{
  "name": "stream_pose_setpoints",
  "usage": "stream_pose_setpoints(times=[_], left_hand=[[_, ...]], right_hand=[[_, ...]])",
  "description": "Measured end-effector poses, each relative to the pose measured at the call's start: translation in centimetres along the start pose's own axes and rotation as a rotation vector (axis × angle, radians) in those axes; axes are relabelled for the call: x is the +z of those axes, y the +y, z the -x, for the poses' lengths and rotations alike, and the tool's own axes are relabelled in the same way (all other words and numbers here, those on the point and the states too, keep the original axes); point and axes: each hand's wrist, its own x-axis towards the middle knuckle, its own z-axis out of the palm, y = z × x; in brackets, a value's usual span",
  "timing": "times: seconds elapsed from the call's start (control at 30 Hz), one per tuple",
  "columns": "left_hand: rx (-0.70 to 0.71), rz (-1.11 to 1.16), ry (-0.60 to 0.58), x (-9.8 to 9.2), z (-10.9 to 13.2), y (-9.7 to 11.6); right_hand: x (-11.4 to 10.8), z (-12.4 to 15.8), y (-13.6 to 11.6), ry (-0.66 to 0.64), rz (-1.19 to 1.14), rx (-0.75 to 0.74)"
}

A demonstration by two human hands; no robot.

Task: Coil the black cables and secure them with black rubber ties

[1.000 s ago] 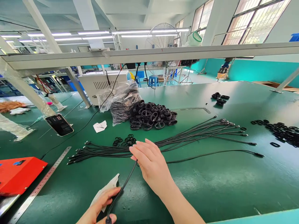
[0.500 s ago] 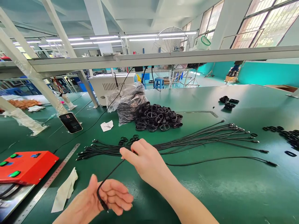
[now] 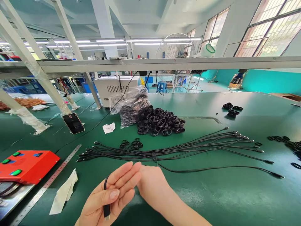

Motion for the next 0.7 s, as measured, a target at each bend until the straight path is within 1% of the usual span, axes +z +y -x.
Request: stream_pose_setpoints(times=[0.13, 0.2, 0.27, 0.33, 0.4, 0.47, 0.5, 0.57, 0.6, 0.63, 0.67, 0.7], left_hand=[[0.197, 0.003, 0.060, -0.6, -0.5, 0.3], [0.278, 0.000, 0.097, -0.9, -0.8, 0.5], [0.341, 0.008, 0.133, -1.0, -1.1, 0.6], [0.382, 0.021, 0.154, -0.8, -1.3, 0.8], [0.417, 0.024, 0.151, -0.2, -1.1, 1.3], [0.490, 0.016, 0.105, 0.9, -0.4, 2.4], [0.554, 0.007, 0.060, 1.6, 0.1, 3.0], [0.729, -0.006, -0.040, 3.0, 1.3, 4.4], [0.818, -0.034, -0.135, 3.6, 1.8, 4.8], [0.780, -0.068, -0.166, 3.9, 2.1, 5.1], [0.729, -0.078, -0.169, 3.9, 2.3, 5.1], [0.710, -0.068, -0.168, 3.7, 2.3, 4.8]], right_hand=[[0.3, 2.1, -1.8, -0.185, -0.095, 0.012], [0.2, 2.8, -2.4, -0.224, -0.091, 0.002], [0.2, 3.1, -2.5, -0.185, -0.078, -0.031], [0.1, 3.0, -2.1, -0.100, -0.078, -0.037], [-0.2, 2.5, -1.4, -0.009, -0.090, -0.032], [-0.8, 2.0, -0.6, 0.094, -0.108, -0.038], [-1.3, 1.8, -0.2, 0.149, -0.122, -0.049], [-2.5, 1.6, 0.2, 0.235, -0.162, -0.077], [-3.1, 1.7, 0.2, 0.246, -0.183, -0.086], [-3.6, 1.8, 0.1, 0.225, -0.197, -0.083], [-3.9, 2.1, 0.0, 0.177, -0.192, -0.069], [-4.0, 2.4, -0.3, 0.101, -0.163, -0.047]])
